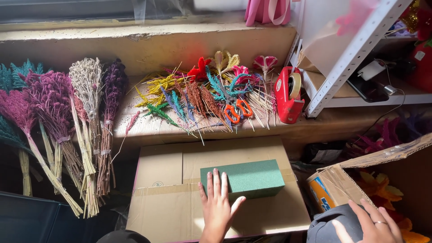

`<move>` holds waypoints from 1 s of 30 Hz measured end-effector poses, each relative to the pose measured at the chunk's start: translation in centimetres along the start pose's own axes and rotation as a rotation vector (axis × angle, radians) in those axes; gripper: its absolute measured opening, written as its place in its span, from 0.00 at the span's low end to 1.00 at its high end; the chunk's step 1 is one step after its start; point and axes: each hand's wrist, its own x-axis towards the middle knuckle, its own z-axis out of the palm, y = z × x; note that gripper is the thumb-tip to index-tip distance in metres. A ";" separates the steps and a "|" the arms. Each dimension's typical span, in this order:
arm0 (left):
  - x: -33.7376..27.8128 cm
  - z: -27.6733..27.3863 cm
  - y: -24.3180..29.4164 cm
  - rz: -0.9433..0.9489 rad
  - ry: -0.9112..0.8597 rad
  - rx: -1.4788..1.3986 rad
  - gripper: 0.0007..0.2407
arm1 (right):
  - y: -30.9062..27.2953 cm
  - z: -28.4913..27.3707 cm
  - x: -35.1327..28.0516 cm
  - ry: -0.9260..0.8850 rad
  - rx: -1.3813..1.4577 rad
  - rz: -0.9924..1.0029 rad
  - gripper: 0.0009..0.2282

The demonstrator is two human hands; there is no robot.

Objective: The person opens a cardboard box and removes a block of green floral foam. They then pick up a pink and white artificial flower and insert its stem into the foam block.

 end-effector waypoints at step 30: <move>0.6 -0.1 -9.6 -0.417 -0.422 -1.291 0.64 | -4.9 -0.2 7.0 -0.929 0.074 0.221 0.39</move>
